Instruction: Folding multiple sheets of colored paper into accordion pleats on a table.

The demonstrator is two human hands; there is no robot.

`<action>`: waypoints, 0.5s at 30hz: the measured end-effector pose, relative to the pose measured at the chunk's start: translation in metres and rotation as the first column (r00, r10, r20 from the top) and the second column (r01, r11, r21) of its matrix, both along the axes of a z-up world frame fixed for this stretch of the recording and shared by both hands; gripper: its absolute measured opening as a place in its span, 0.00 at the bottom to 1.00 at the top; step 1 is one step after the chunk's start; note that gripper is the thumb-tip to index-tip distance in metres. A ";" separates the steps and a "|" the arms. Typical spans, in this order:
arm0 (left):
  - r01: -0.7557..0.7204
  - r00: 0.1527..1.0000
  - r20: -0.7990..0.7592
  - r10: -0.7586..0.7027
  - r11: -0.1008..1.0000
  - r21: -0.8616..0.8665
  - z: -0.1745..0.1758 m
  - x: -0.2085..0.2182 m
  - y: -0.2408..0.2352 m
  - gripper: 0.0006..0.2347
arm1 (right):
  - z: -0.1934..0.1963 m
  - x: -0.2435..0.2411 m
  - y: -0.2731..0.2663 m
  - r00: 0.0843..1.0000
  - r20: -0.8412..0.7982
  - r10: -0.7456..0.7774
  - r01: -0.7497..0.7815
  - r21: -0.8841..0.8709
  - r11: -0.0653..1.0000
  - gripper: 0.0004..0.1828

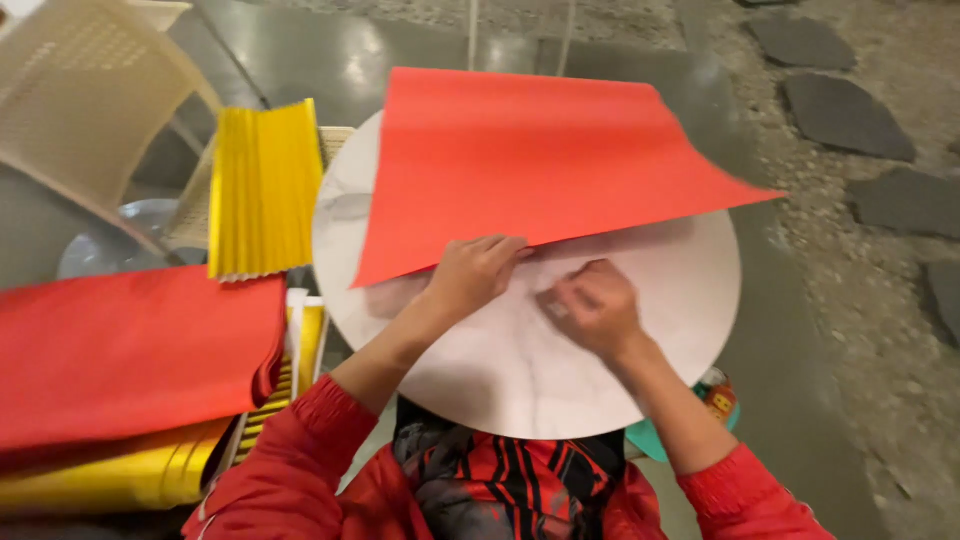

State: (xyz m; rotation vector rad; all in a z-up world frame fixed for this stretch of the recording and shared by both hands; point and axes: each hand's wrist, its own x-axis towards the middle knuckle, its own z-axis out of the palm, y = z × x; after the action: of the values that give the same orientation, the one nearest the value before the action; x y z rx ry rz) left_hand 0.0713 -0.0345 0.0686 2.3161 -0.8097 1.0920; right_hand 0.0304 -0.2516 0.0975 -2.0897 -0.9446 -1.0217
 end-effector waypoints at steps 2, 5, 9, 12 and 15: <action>0.004 1.000 0.009 -0.004 0.998 -0.066 0.024 -0.010 0.005 0.03 | -0.016 0.019 -0.028 0.968 -0.247 -0.047 0.078 0.118 0.990 0.02; 0.037 0.994 0.104 -0.025 0.993 -0.114 0.044 -0.013 0.013 0.03 | 0.012 0.033 -0.050 0.852 -0.510 -0.117 0.297 0.289 0.910 0.14; 0.090 0.917 0.389 -0.088 0.996 0.014 0.099 -0.037 0.031 0.12 | 0.027 0.098 -0.123 0.737 -0.259 0.625 0.345 0.938 -0.019 0.26; 0.202 0.874 0.437 -0.214 0.977 0.074 0.125 -0.043 0.050 0.18 | 0.006 0.110 -0.172 0.964 -0.122 -0.237 0.266 0.362 0.893 0.49; 0.046 0.805 0.589 -0.064 0.998 0.046 0.161 -0.036 0.060 0.07 | 0.030 0.107 -0.171 0.961 -0.256 -0.104 0.199 0.381 0.903 0.62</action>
State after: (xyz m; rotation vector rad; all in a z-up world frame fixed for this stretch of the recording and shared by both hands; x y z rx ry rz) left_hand 0.0350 0.0257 0.2292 1.9546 -1.1075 1.8276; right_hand 0.1372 -0.4224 0.1273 -1.8956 -0.4129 -0.9322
